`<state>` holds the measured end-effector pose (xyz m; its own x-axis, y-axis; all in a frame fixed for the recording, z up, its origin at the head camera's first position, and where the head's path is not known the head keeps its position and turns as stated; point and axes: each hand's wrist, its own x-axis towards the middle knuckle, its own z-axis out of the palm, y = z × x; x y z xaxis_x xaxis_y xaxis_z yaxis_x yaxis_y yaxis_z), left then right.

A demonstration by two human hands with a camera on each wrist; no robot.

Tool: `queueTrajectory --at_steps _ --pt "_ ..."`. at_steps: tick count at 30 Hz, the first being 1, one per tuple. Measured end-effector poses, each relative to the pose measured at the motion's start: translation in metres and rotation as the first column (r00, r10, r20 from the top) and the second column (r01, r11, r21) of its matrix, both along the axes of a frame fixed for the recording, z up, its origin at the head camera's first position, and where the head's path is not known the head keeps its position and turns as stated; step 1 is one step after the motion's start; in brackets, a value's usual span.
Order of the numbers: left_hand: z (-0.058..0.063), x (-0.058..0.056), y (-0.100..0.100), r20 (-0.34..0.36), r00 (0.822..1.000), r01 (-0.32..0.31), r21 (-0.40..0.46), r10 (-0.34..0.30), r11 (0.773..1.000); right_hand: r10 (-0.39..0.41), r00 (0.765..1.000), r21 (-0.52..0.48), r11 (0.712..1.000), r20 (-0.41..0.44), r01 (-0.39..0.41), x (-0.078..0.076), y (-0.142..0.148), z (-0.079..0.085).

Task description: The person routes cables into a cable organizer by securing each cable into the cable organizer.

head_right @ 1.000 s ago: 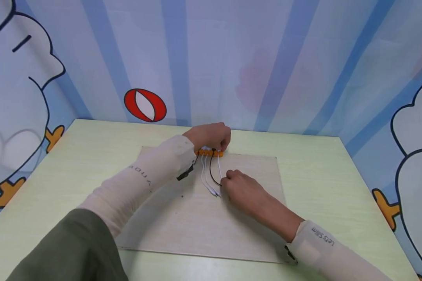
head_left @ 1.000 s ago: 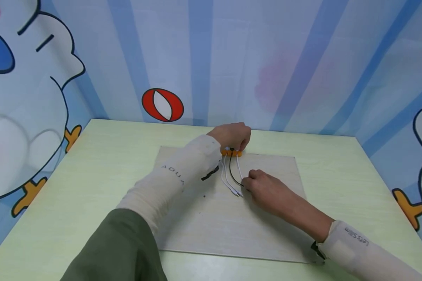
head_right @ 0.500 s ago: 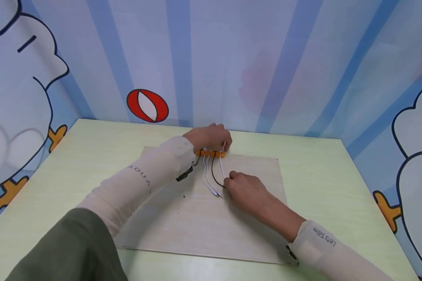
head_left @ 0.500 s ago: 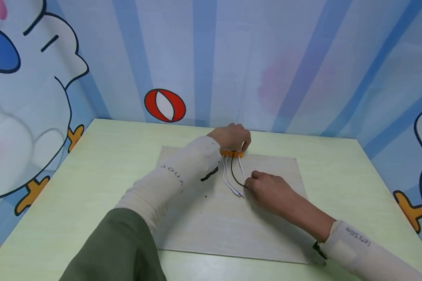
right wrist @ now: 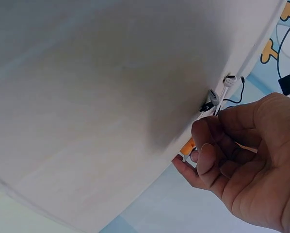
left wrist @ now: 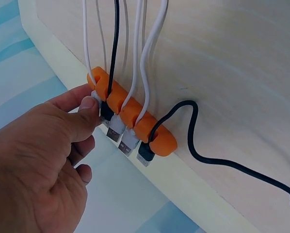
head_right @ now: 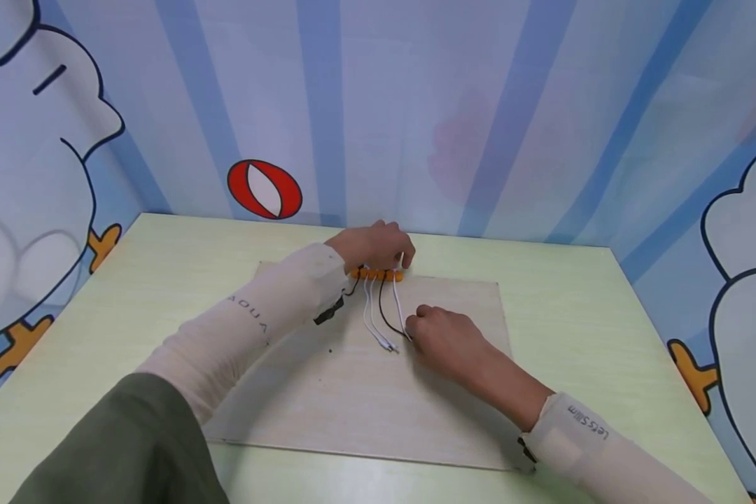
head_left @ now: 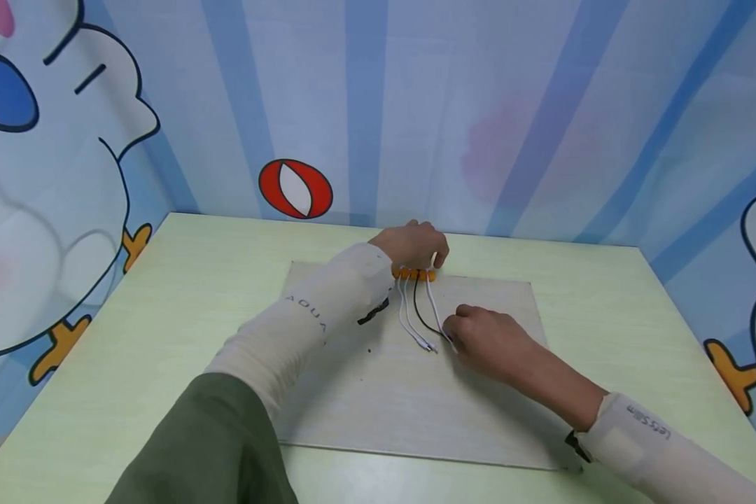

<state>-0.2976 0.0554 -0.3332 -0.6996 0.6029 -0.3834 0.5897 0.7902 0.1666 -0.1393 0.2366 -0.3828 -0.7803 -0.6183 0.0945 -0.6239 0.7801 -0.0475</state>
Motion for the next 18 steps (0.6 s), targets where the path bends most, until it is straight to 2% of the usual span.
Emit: queueTrajectory --at_steps 6,15,18 --pt "-0.0018 0.0022 -0.0017 -0.013 1.0 0.022 0.022 -0.022 1.0 -0.004 1.0 -0.035 0.999 0.015 0.004 0.0004 0.0001 -0.0038" --pt "-0.0044 -0.0004 0.0002 -0.014 1.0 0.009 0.004 -0.009 1.0 0.0 0.999 0.019 1.0 -0.035 0.001 0.0011 0.0004 -0.0005" --pt "-0.0048 -0.001 0.0 -0.016 1.0 0.018 0.006 -0.018 1.0 0.01 0.997 0.061 0.998 -0.075 -0.006 0.0005 0.0012 0.0004"
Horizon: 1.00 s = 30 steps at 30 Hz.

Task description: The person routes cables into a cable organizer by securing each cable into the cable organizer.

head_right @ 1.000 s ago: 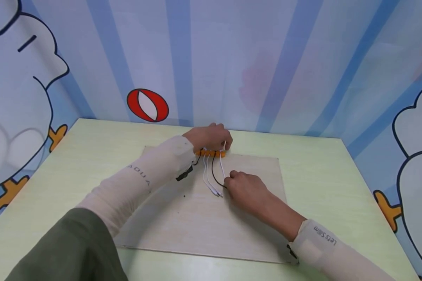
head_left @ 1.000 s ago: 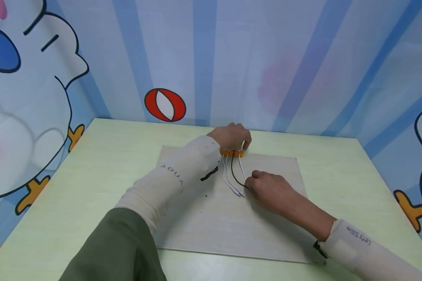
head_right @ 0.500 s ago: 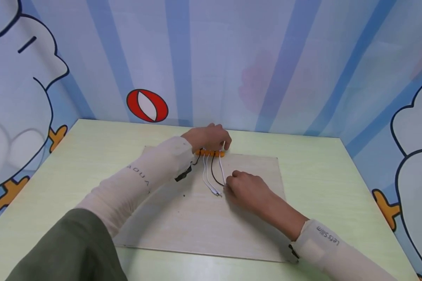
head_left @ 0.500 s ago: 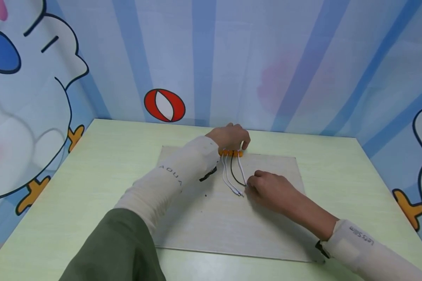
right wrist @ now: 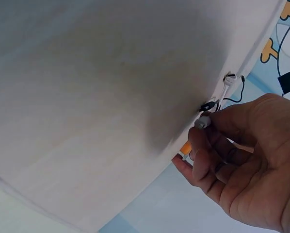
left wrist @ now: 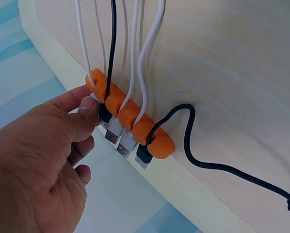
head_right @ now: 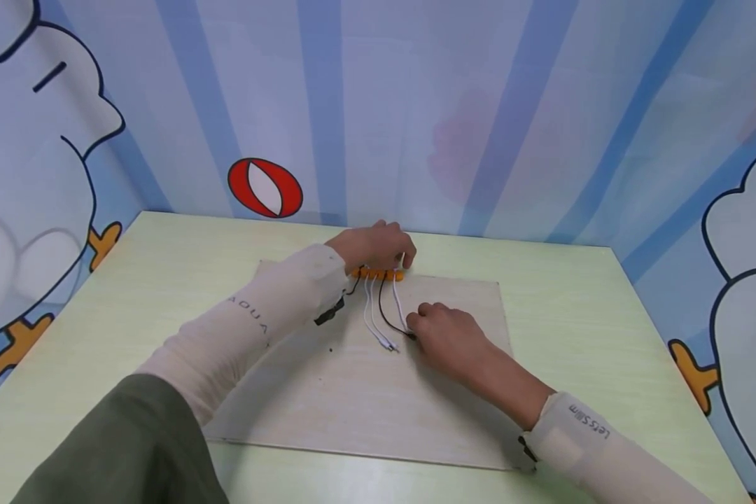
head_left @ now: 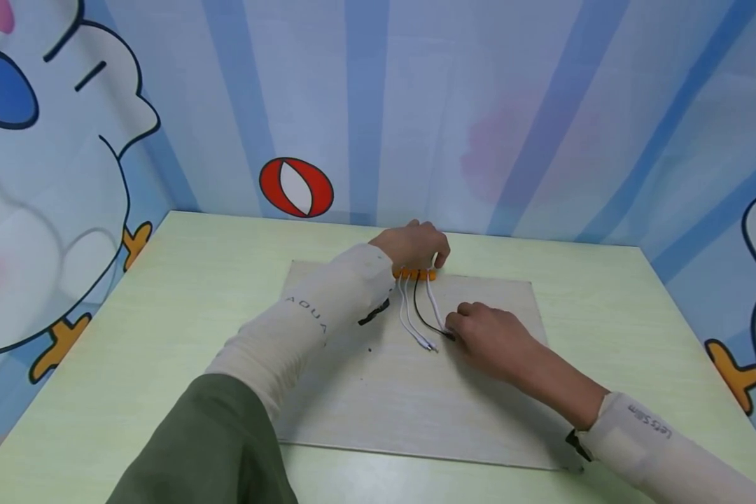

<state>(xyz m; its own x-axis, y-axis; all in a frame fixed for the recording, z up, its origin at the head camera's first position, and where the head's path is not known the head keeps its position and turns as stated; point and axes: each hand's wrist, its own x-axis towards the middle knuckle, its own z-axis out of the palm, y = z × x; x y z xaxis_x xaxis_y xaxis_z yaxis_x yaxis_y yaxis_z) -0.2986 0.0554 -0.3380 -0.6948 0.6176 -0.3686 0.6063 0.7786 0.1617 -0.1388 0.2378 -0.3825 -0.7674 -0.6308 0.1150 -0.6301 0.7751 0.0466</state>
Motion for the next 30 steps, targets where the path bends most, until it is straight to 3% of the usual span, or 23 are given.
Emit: queueTrajectory --at_steps 5,13,22,27,29,30 --pt "0.002 0.001 0.001 0.022 1.0 -0.004 -0.003 0.004 1.0 0.005 0.999 0.045 0.999 -0.05 -0.003 0.0 0.001 -0.001" --pt "0.004 0.002 0.0 0.067 0.997 -0.048 0.03 0.046 0.998 0.009 1.0 -0.002 1.0 -0.017 -0.009 0.002 -0.001 -0.002" --pt "0.001 0.0 0.004 0.053 0.998 -0.034 0.007 0.034 0.999 -0.019 1.0 -0.014 1.0 0.004 0.019 0.004 0.0 0.0" --pt "-0.001 -0.002 0.003 0.017 1.0 -0.007 -0.008 0.007 1.0 -0.042 0.999 -0.009 0.999 0.021 0.043 0.004 0.001 -0.002" --pt "-0.006 -0.005 0.001 -0.028 1.0 0.001 0.012 0.0 1.0 -0.047 0.999 -0.008 0.999 0.02 0.047 0.004 0.002 -0.003" --pt "-0.015 -0.011 -0.001 -0.063 0.998 0.004 0.03 -0.002 1.0 -0.046 0.999 -0.009 0.999 0.019 0.047 0.003 0.003 -0.004"
